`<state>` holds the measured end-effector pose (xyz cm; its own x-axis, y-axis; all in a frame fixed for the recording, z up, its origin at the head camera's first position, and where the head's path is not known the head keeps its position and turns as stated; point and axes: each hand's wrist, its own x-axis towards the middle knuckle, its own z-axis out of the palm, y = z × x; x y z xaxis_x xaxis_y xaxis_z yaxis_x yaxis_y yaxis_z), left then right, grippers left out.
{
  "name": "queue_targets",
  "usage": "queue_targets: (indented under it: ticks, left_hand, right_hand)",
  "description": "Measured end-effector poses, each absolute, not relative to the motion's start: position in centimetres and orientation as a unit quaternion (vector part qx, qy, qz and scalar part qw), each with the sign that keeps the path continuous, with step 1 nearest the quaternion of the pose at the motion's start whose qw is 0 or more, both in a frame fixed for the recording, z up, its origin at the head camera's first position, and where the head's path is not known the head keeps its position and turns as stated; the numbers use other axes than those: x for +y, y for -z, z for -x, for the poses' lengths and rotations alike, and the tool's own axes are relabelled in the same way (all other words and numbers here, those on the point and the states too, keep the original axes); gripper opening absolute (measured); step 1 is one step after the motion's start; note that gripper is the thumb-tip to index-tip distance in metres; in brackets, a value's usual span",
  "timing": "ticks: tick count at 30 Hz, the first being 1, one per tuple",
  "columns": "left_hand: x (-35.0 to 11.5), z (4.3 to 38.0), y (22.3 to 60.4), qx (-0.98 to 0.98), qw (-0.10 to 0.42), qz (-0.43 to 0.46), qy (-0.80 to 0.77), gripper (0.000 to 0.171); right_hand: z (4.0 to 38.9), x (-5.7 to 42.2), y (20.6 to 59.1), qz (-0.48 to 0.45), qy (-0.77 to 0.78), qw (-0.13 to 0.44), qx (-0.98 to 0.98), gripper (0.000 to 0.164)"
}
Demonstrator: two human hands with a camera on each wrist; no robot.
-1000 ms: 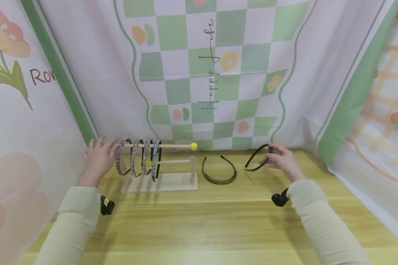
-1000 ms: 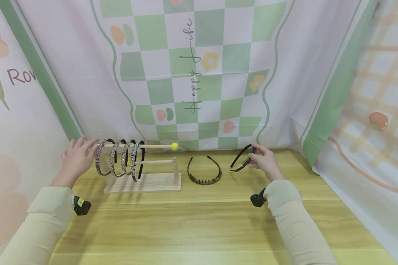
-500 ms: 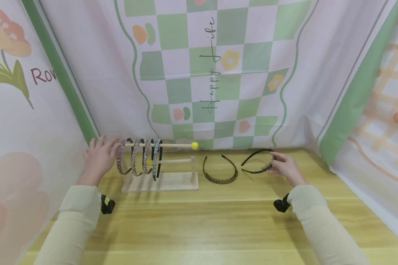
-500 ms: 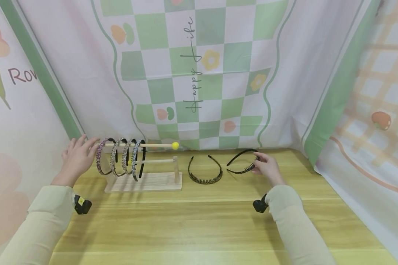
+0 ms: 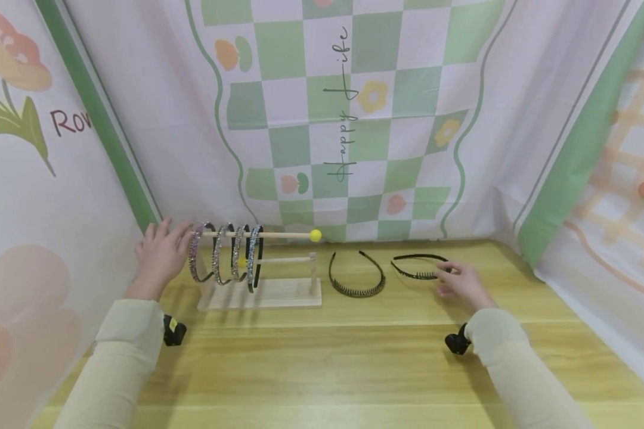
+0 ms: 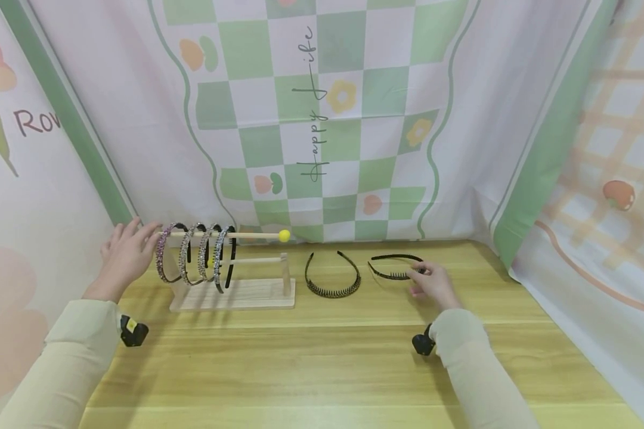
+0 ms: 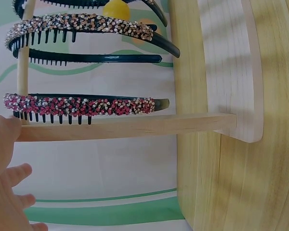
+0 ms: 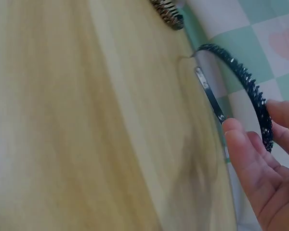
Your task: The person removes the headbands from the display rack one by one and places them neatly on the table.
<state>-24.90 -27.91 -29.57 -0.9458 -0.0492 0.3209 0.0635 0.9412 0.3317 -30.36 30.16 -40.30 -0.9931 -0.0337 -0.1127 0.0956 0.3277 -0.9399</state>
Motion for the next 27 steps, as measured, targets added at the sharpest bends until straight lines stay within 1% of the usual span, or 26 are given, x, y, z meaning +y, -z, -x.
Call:
queue_targets:
  ticks: [4, 12, 19, 27]
  left_hand:
    - [-27.8, 24.8, 29.5, -0.971, 0.167, 0.006, 0.173, 0.051]
    - [-27.8, 24.7, 29.5, -0.97, 0.167, 0.009, 0.174, 0.051]
    - [-27.9, 24.8, 29.7, -0.969, 0.175, 0.01, 0.172, 0.05]
    - [-28.0, 24.9, 29.7, -0.97, 0.175, 0.01, 0.168, 0.051]
  right_hand:
    - [30.3, 29.9, 40.7, -0.024, 0.581, 0.067, 0.811, 0.052]
    - [30.5, 29.3, 41.5, -0.003, 0.604, 0.09, 0.792, 0.033]
    - [30.4, 28.8, 42.1, -0.007, 0.614, 0.107, 0.782, 0.032]
    - [30.3, 28.0, 42.4, -0.011, 0.613, 0.113, 0.782, 0.029]
